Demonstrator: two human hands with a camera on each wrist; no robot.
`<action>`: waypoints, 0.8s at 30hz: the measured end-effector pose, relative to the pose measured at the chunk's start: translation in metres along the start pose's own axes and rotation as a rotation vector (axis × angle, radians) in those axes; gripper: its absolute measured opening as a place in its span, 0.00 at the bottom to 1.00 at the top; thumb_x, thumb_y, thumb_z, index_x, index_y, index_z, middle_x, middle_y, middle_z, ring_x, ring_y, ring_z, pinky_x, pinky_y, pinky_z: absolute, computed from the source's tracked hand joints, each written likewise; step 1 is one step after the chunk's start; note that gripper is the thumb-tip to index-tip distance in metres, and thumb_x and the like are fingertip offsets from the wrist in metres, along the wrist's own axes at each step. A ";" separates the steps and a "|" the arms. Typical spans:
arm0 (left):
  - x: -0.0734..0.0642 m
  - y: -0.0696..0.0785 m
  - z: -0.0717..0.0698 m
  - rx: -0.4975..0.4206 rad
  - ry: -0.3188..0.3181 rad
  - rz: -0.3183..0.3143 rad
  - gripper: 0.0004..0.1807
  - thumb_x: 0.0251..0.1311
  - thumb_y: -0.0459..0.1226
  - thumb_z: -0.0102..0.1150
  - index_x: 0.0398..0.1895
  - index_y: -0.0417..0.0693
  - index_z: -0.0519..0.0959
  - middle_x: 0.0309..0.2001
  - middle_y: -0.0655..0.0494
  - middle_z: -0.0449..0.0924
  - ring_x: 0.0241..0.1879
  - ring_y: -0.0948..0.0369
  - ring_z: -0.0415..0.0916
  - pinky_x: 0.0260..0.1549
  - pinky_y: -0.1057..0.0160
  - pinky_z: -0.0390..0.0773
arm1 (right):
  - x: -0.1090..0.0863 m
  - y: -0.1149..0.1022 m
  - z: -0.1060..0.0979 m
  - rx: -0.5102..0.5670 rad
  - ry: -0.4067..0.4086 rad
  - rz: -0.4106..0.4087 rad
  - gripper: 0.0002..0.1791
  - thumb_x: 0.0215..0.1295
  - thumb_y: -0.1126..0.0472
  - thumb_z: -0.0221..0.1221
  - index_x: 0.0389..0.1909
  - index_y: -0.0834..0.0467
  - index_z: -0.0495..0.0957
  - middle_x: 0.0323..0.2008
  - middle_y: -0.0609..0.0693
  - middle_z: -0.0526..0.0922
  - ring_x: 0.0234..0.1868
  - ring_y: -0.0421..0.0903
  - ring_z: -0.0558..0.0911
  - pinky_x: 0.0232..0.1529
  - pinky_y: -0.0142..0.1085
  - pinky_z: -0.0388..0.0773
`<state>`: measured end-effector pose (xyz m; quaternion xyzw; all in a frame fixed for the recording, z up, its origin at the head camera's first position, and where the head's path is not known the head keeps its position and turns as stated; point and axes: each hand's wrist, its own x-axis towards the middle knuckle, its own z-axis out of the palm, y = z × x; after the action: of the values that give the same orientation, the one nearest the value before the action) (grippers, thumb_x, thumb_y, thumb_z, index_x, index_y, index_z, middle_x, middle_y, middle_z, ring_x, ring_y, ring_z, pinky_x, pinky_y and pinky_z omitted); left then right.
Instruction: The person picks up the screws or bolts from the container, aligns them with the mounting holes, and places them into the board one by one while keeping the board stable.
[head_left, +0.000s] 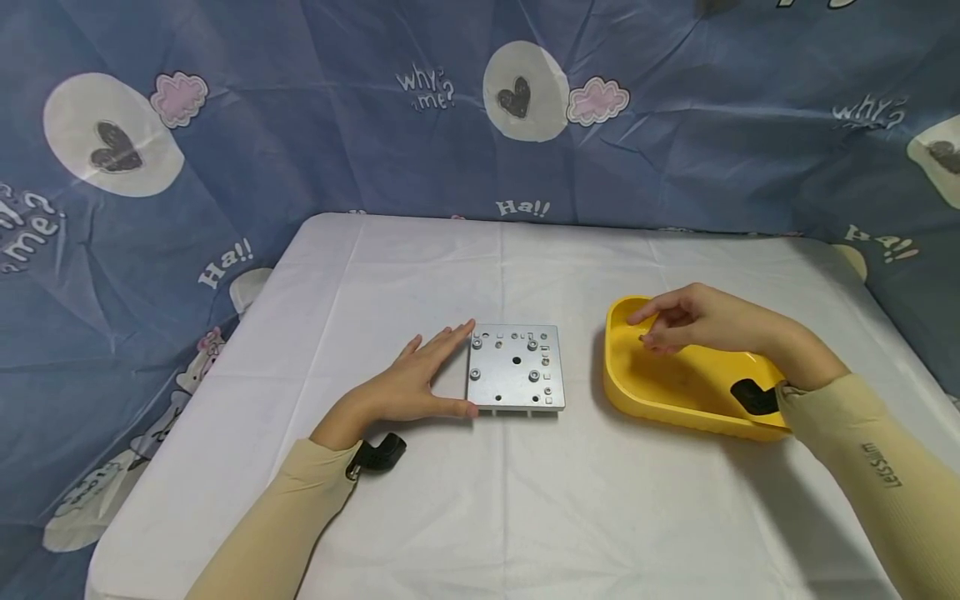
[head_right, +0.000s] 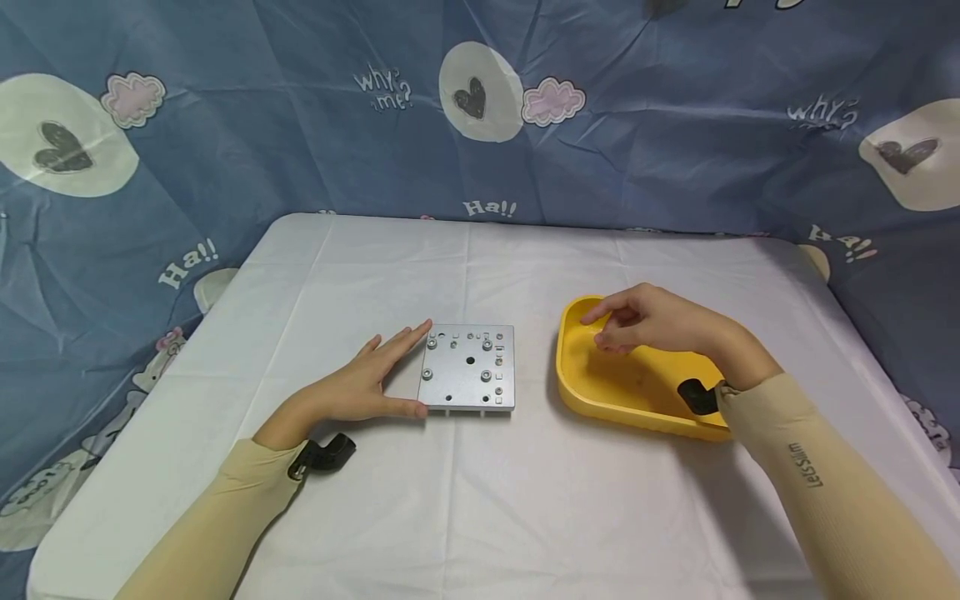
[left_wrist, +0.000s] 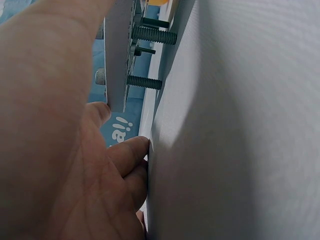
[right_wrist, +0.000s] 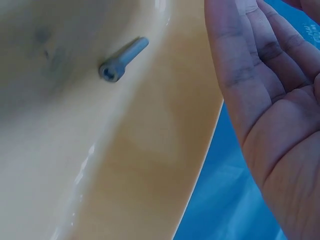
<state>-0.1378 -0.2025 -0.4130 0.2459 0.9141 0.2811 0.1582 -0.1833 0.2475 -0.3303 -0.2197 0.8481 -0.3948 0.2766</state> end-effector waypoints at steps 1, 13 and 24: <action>0.000 0.000 0.000 0.000 -0.001 -0.001 0.69 0.55 0.65 0.76 0.90 0.71 0.38 0.89 0.61 0.42 0.89 0.52 0.38 0.87 0.40 0.27 | 0.000 0.001 -0.001 -0.001 0.003 0.009 0.23 0.73 0.70 0.65 0.67 0.70 0.78 0.48 0.63 0.91 0.46 0.49 0.91 0.51 0.33 0.90; 0.001 -0.001 -0.002 0.000 -0.001 0.007 0.68 0.56 0.65 0.76 0.90 0.71 0.38 0.89 0.61 0.42 0.89 0.52 0.38 0.87 0.40 0.28 | -0.002 0.011 -0.010 0.008 -0.016 0.083 0.26 0.75 0.64 0.65 0.69 0.70 0.76 0.50 0.61 0.90 0.48 0.47 0.91 0.52 0.34 0.90; 0.001 -0.003 -0.002 -0.007 -0.004 0.011 0.68 0.56 0.66 0.76 0.90 0.71 0.38 0.89 0.61 0.42 0.89 0.53 0.38 0.87 0.40 0.27 | 0.000 0.024 -0.015 -0.001 -0.051 0.139 0.26 0.77 0.66 0.62 0.71 0.72 0.74 0.50 0.60 0.91 0.47 0.43 0.90 0.52 0.35 0.90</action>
<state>-0.1406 -0.2047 -0.4130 0.2511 0.9113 0.2848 0.1594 -0.1961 0.2698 -0.3414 -0.1703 0.8541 -0.3687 0.3248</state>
